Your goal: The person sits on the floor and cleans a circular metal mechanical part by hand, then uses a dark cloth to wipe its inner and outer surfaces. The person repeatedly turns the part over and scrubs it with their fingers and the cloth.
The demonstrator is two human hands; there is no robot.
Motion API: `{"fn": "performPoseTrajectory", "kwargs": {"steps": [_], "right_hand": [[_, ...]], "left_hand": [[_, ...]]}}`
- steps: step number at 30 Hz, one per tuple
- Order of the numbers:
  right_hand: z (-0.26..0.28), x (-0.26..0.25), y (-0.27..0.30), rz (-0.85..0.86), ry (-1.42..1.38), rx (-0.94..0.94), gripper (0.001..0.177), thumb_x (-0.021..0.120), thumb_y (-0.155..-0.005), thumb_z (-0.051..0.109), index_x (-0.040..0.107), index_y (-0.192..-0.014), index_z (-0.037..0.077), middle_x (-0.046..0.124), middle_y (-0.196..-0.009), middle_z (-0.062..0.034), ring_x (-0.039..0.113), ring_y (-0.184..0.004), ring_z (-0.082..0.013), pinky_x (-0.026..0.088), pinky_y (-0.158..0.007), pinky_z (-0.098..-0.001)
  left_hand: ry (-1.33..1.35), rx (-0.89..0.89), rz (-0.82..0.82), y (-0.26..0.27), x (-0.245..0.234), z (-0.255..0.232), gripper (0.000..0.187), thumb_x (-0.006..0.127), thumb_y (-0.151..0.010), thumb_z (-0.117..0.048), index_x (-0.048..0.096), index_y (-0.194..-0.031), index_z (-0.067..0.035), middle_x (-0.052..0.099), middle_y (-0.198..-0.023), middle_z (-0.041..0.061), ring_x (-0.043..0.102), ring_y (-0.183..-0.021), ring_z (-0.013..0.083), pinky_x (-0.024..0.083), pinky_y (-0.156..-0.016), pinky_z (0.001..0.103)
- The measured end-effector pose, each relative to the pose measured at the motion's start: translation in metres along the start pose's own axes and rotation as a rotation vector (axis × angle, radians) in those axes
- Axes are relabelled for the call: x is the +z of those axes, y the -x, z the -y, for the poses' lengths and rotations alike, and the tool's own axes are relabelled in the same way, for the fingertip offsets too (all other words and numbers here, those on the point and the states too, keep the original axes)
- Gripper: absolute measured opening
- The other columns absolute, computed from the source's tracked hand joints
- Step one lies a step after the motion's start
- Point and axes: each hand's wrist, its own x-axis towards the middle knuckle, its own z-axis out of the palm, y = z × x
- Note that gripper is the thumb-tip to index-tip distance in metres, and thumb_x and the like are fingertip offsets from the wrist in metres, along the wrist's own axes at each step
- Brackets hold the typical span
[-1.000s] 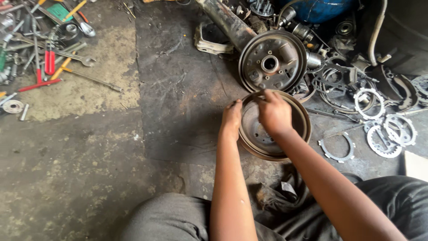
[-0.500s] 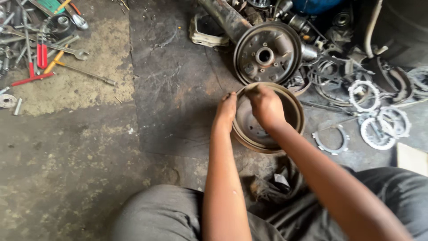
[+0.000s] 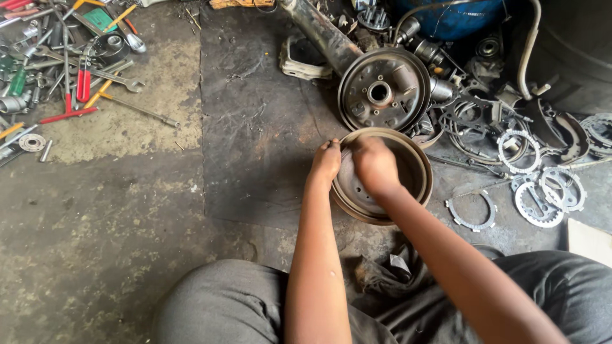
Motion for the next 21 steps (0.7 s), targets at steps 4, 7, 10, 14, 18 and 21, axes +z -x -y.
{"fn": "performPoseTrajectory", "kwargs": {"steps": [4, 7, 10, 14, 18, 21], "right_hand": [[-0.013, -0.002, 0.001, -0.062, 0.062, 0.2, 0.015, 0.073, -0.083, 0.003, 0.076, -0.098, 0.003, 0.066, -0.099, -0.0148, 0.064, -0.092, -0.0365, 0.053, -0.078, -0.0458], [-0.001, -0.003, 0.006, 0.062, -0.128, 0.059, 0.019, 0.072, -0.075, 0.001, 0.077, -0.094, 0.004, 0.068, -0.101, -0.0141, 0.066, -0.09, -0.0363, 0.055, -0.078, -0.0446], [0.012, -0.022, 0.016, 0.185, -0.366, 0.006, 0.015, 0.076, -0.079, 0.005, 0.077, -0.094, 0.005, 0.068, -0.101, -0.0127, 0.068, -0.085, -0.0349, 0.055, -0.074, -0.0434], [0.022, -0.019, 0.006, 0.066, -0.151, 0.114, 0.021, 0.076, -0.071, 0.004, 0.076, -0.093, 0.004, 0.068, -0.097, -0.0129, 0.067, -0.081, -0.0358, 0.054, -0.07, -0.0442], [0.002, -0.016, -0.005, -0.155, 0.076, 0.36, 0.007, 0.079, -0.083, 0.009, 0.077, -0.09, 0.007, 0.066, -0.092, -0.0136, 0.065, -0.079, -0.0373, 0.052, -0.067, -0.0476], [-0.006, -0.013, -0.002, -0.147, 0.048, 0.198, 0.02, 0.073, -0.077, 0.003, 0.076, -0.095, 0.007, 0.067, -0.097, -0.0132, 0.064, -0.084, -0.0376, 0.053, -0.073, -0.047]], "left_hand": [[0.044, -0.118, 0.039, 0.014, -0.004, -0.011, 0.048, 0.041, -0.102, -0.038, 0.065, -0.126, -0.002, 0.068, -0.127, 0.021, 0.064, -0.117, 0.0365, 0.048, -0.099, 0.042], [0.19, -0.078, 0.041, 0.016, -0.006, -0.01, 0.046, 0.045, -0.102, -0.033, 0.067, -0.122, 0.002, 0.071, -0.121, 0.02, 0.065, -0.109, 0.0322, 0.049, -0.095, 0.042], [0.444, -0.034, 0.107, 0.012, -0.005, 0.0, 0.04, 0.05, -0.1, -0.027, 0.069, -0.116, 0.005, 0.072, -0.112, 0.017, 0.064, -0.101, 0.0262, 0.05, -0.091, 0.04], [0.622, 0.066, 0.155, 0.005, 0.001, 0.01, 0.033, 0.053, -0.097, -0.018, 0.072, -0.113, 0.004, 0.073, -0.107, 0.012, 0.065, -0.098, 0.0218, 0.05, -0.09, 0.035], [0.597, 0.023, 0.145, 0.005, 0.003, 0.013, 0.032, 0.051, -0.098, -0.016, 0.073, -0.113, 0.002, 0.074, -0.107, 0.011, 0.066, -0.098, 0.0203, 0.05, -0.09, 0.033], [0.601, 0.072, 0.152, 0.003, 0.007, 0.01, 0.031, 0.05, -0.1, -0.017, 0.072, -0.114, -0.001, 0.073, -0.108, 0.009, 0.065, -0.099, 0.0175, 0.05, -0.09, 0.031]]}}
